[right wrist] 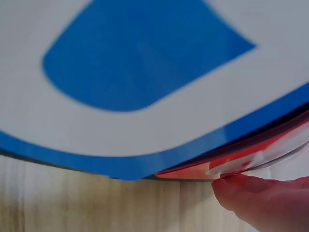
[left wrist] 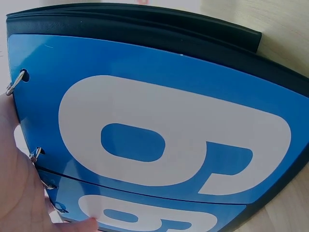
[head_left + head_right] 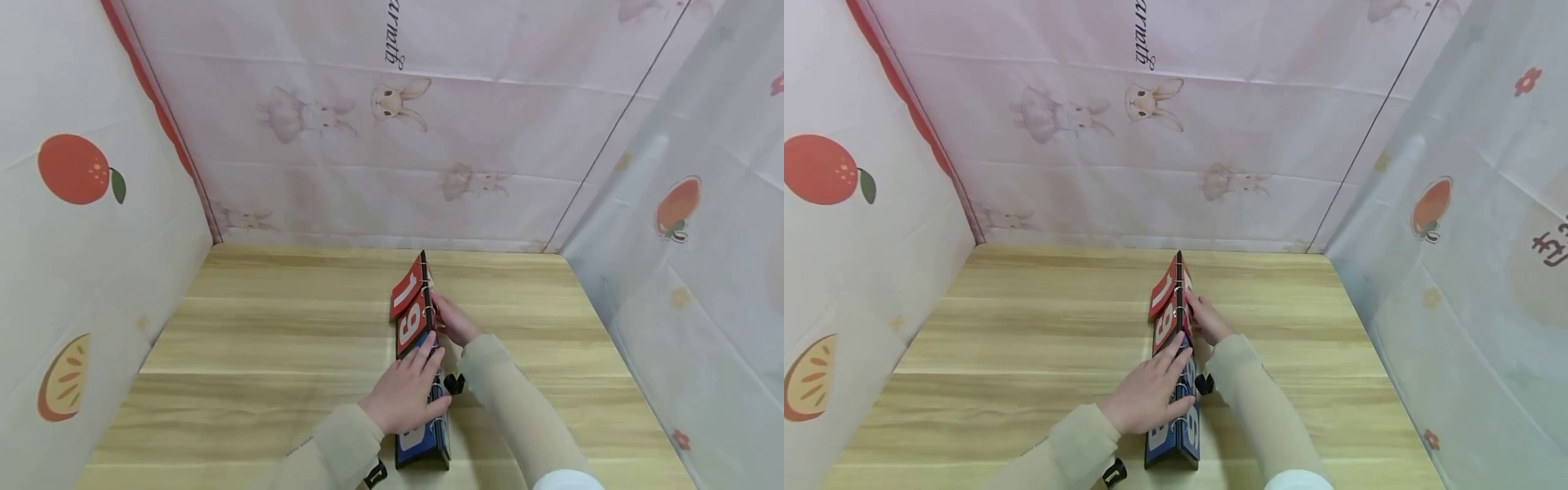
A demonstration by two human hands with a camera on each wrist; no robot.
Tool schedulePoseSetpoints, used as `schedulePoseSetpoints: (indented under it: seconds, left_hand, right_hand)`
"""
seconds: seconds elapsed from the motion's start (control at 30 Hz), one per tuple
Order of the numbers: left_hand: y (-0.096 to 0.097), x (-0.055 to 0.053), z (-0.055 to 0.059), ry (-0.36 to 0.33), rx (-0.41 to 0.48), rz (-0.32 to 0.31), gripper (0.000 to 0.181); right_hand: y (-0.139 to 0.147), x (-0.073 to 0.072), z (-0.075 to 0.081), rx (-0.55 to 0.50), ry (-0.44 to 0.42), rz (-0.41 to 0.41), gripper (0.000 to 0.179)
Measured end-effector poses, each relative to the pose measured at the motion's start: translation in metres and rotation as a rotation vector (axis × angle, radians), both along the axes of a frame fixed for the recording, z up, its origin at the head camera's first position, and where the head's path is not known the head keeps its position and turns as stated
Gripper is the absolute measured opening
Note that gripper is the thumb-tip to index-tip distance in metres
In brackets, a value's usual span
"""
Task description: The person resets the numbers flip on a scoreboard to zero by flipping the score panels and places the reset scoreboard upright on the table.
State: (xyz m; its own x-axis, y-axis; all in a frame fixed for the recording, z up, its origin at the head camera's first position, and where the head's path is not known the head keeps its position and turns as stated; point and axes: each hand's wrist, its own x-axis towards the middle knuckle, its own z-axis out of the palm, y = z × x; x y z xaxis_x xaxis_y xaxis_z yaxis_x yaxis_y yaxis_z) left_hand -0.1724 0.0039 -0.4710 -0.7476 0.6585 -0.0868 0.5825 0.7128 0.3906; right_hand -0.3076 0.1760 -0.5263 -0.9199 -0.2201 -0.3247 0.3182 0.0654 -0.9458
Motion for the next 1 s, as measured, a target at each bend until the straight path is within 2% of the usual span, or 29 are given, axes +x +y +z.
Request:
schedulePoseSetpoints:
  seconds: [0.13,0.27,0.33,0.47,0.57,0.73,0.87,0.93,1.0]
  left_hand:
    - [-0.001,0.0,0.002,-0.005,-0.006,-0.001,0.076]
    - [-0.001,0.0,0.002,0.002,0.003,-0.005,0.076]
    - [0.0,0.001,0.002,0.002,0.006,-0.007,0.076]
    - [0.0,0.001,0.003,-0.01,0.0,-0.008,0.077]
    - [-0.002,0.002,0.003,-0.012,-0.008,-0.005,0.077]
    - [-0.003,0.001,0.004,0.012,-0.008,-0.002,0.077]
    - [-0.004,-0.001,0.005,0.019,-0.008,-0.002,0.076]
    - [-0.004,-0.001,0.005,0.003,-0.004,0.0,0.077]
    - [-0.005,0.0,0.004,-0.011,0.0,0.002,0.077]
  right_hand:
    - [0.0,-0.001,0.005,-0.014,-0.012,-0.079,0.052]
    - [0.002,-0.001,0.011,-0.065,-0.007,-0.189,0.061]
    - [0.006,-0.001,0.015,-0.129,-0.01,-0.273,0.066]
    - [0.015,-0.002,0.024,-0.336,-0.005,-0.429,0.068]
    - [0.016,-0.003,0.035,-0.456,0.012,-0.468,0.07]
    - [0.012,-0.004,0.052,-0.526,0.015,-0.589,0.085]
    - [0.005,-0.004,0.059,-0.578,0.007,-0.683,0.095]
    - [0.002,-0.003,0.06,-0.612,0.016,-0.692,0.087]
    - [-0.001,-0.002,0.061,-0.639,0.011,-0.65,0.071]
